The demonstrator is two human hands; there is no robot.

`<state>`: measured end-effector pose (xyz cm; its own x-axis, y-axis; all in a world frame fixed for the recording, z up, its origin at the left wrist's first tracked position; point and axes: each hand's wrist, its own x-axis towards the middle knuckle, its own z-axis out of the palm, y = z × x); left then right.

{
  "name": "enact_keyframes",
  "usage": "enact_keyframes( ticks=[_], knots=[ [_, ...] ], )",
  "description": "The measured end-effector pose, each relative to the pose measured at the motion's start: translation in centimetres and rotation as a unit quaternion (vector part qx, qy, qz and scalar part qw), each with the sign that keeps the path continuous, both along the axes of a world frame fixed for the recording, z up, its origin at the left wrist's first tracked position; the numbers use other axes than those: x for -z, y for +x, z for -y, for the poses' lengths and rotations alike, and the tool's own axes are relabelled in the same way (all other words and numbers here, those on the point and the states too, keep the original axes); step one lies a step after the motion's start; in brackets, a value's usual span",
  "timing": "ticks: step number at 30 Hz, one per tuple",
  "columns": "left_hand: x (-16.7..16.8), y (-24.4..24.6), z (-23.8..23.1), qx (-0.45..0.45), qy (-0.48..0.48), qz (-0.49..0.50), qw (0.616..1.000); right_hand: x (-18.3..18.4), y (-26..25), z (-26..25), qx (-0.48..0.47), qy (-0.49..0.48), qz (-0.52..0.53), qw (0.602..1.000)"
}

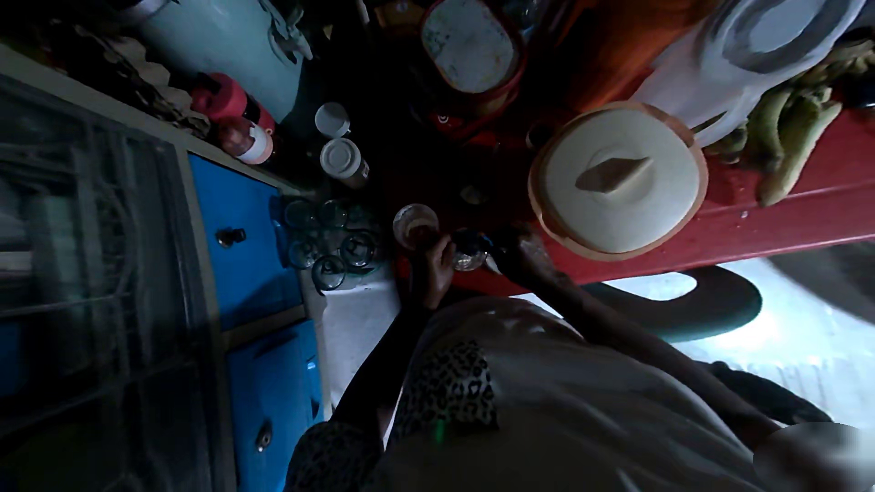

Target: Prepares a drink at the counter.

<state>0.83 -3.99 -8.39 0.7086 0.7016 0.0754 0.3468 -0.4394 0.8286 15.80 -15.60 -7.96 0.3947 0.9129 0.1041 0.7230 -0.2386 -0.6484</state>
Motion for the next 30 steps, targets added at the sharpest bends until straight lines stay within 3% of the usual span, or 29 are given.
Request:
enact_keyframes(
  ticks=[5, 8, 11, 16, 19, 24, 30],
  knots=[
    [-2.2, -1.5, -2.2, 0.037, -0.103, 0.039, 0.993, -0.4, 0.4, 0.9, 0.009, 0.035, 0.002, 0.999],
    [-2.6, -2.4, -3.2, 0.007, -0.117, 0.078, 0.99, 0.4, -0.1, 1.2, 0.022, 0.053, -0.006, 0.998],
    [-2.1, -2.8, -3.9, -0.028, -0.091, 0.081, 0.992, 0.8, -0.2, 1.2, 0.029, 0.027, -0.03, 0.999],
    [-1.1, -3.6, -4.5, -0.05, -0.055, 0.064, 0.995, -0.5, -0.8, 1.3, 0.042, 0.075, -0.006, 0.996],
    [-1.1, -3.4, -4.4, -0.018, -0.03, 0.061, 0.997, 1.5, -0.7, 1.5, 0.04, 0.034, -0.041, 0.998],
    [-0.8, -2.8, -4.0, 0.109, 0.098, -0.001, 0.989, 0.7, -0.6, 1.4, 0.047, 0.035, -0.058, 0.997],
    [-0.7, -1.5, -2.8, 0.084, 0.17, -0.044, 0.981, 1.0, 0.5, 1.5, 0.027, 0.06, -0.026, 0.998]
  ],
)
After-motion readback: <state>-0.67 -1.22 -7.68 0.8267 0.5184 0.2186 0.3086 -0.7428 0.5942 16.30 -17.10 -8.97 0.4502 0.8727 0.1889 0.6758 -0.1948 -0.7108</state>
